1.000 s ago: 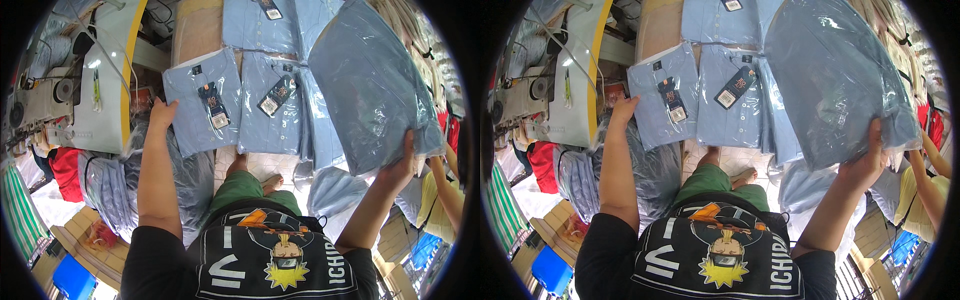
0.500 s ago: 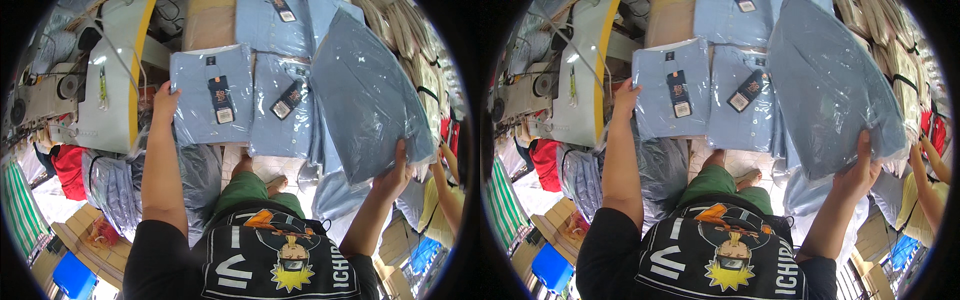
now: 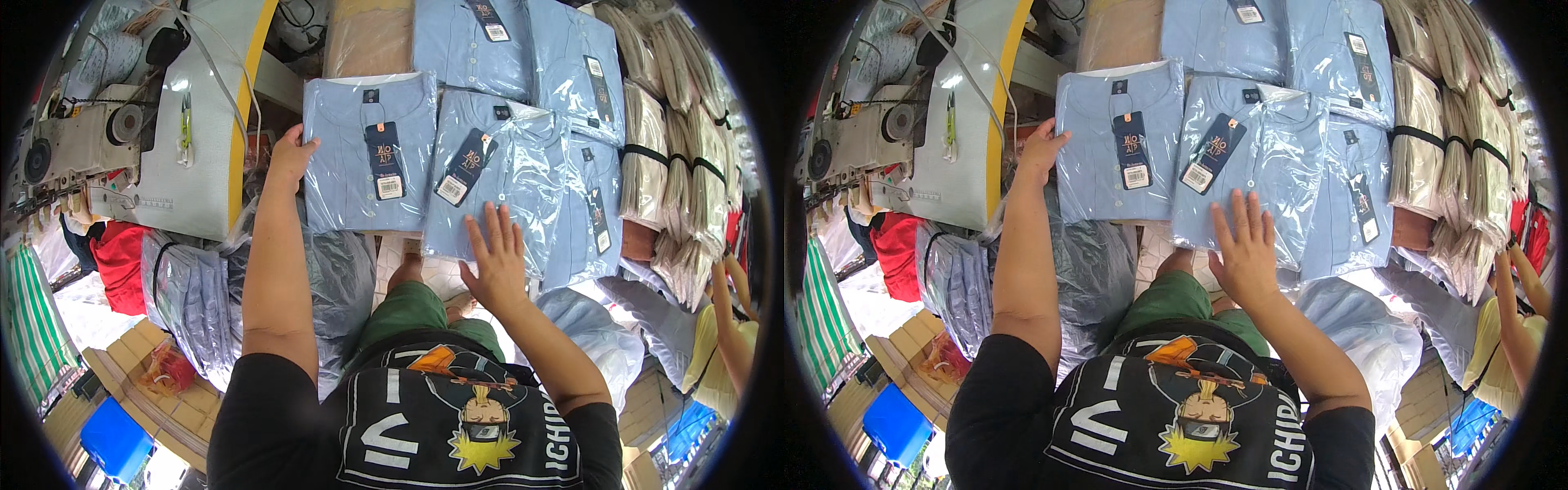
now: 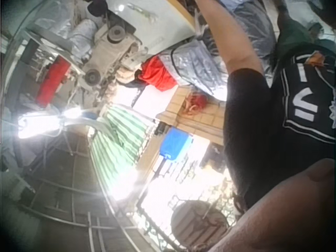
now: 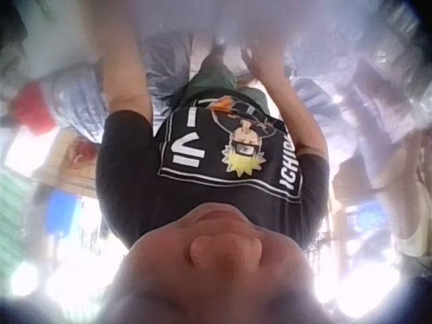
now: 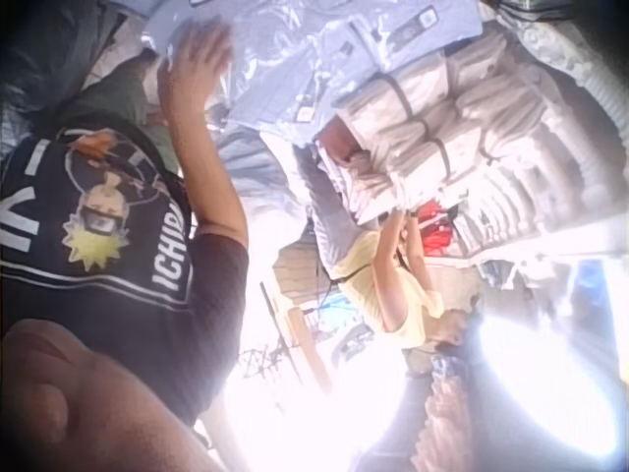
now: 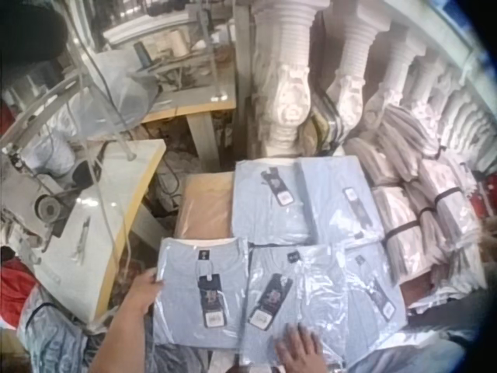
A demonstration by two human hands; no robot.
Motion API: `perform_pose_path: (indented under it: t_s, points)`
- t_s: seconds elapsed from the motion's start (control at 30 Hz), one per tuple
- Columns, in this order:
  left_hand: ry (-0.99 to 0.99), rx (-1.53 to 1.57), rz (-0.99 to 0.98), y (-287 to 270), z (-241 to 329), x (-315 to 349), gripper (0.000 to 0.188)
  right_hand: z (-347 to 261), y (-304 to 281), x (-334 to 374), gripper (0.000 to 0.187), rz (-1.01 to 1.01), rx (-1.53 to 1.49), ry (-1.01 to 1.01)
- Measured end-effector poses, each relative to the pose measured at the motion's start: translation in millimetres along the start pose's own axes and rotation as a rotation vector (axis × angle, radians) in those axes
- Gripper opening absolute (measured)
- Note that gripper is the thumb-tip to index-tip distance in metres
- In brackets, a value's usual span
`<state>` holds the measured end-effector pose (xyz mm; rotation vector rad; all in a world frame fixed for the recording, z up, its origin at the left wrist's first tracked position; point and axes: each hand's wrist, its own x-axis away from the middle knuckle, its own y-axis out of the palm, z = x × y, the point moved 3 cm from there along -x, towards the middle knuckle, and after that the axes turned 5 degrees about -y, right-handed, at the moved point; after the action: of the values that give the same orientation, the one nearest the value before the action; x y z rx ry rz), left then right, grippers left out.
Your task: The person organizes and packs folded shirts into plastic bags, securing them with black straps and placing them into a larger plastic bag.
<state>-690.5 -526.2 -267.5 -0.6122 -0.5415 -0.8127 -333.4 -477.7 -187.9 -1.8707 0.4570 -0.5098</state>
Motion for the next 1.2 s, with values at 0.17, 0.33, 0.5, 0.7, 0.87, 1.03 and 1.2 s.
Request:
perform_pose_path:
  t_s: [0.17, 0.33, 0.5, 0.7, 0.87, 1.03, 1.2]
  points:
    - [0.032, -0.04, 0.019, -2, 3, 0, 0.051, -2, 21, -3, 0.068, -0.005, 0.006, -0.042]
    - [0.017, -0.076, 0.043, 2, 2, 4, 0.059, -3, 23, 0, 0.067, -0.007, -0.03, -0.042]
    - [0.02, -0.119, 0.18, 12, 8, 10, 0.066, -3, 13, 5, 0.069, 0.028, -0.048, -0.031]
    - [0.647, -0.441, 0.315, 66, 45, 48, 0.055, 40, -40, 41, 0.064, 0.232, -0.048, 0.179]
    - [1.073, -0.548, -0.222, 187, 47, 147, 0.055, 135, -43, 125, 0.055, 0.679, 0.03, 0.645]
    - [1.077, -0.994, -0.441, 239, 29, 212, 0.078, 170, -16, 185, 0.046, 0.766, -0.877, 1.423]
    - [1.08, -1.134, -0.402, 243, 12, 205, 0.083, 137, 8, 171, 0.041, 0.412, -1.654, 1.23]
